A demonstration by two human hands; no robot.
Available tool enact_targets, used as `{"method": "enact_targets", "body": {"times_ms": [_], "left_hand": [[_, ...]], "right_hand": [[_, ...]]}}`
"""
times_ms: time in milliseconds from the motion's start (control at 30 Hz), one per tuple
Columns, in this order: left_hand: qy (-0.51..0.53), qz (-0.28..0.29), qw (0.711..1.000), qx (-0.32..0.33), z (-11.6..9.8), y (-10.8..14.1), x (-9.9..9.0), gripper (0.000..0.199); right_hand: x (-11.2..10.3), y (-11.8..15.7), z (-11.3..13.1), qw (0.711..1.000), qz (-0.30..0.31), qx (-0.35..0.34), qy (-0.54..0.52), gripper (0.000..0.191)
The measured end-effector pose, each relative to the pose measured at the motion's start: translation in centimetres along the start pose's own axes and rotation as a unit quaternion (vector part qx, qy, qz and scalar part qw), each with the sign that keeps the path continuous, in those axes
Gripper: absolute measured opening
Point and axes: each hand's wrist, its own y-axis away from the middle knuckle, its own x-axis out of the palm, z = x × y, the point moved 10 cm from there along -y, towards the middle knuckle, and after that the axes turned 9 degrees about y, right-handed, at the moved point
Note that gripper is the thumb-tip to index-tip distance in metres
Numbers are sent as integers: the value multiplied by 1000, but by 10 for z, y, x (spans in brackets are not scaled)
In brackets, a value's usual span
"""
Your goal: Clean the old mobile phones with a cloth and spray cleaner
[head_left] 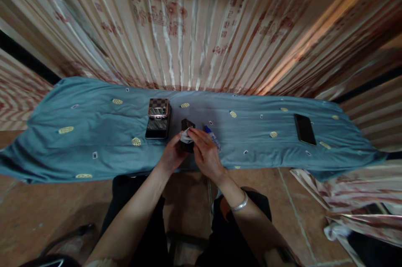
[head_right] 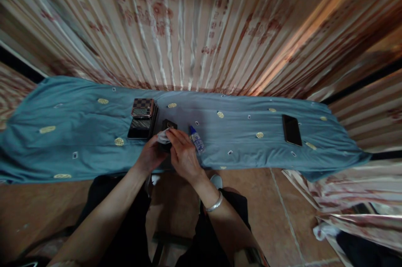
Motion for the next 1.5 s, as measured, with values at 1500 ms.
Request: {"method": "enact_targets", "body": {"times_ms": [1500], "left_hand": [[37,30,999,-22,-11,3,7,34]], "right_hand": [[-18,11,10,997,-17,-74,29,47]]}}
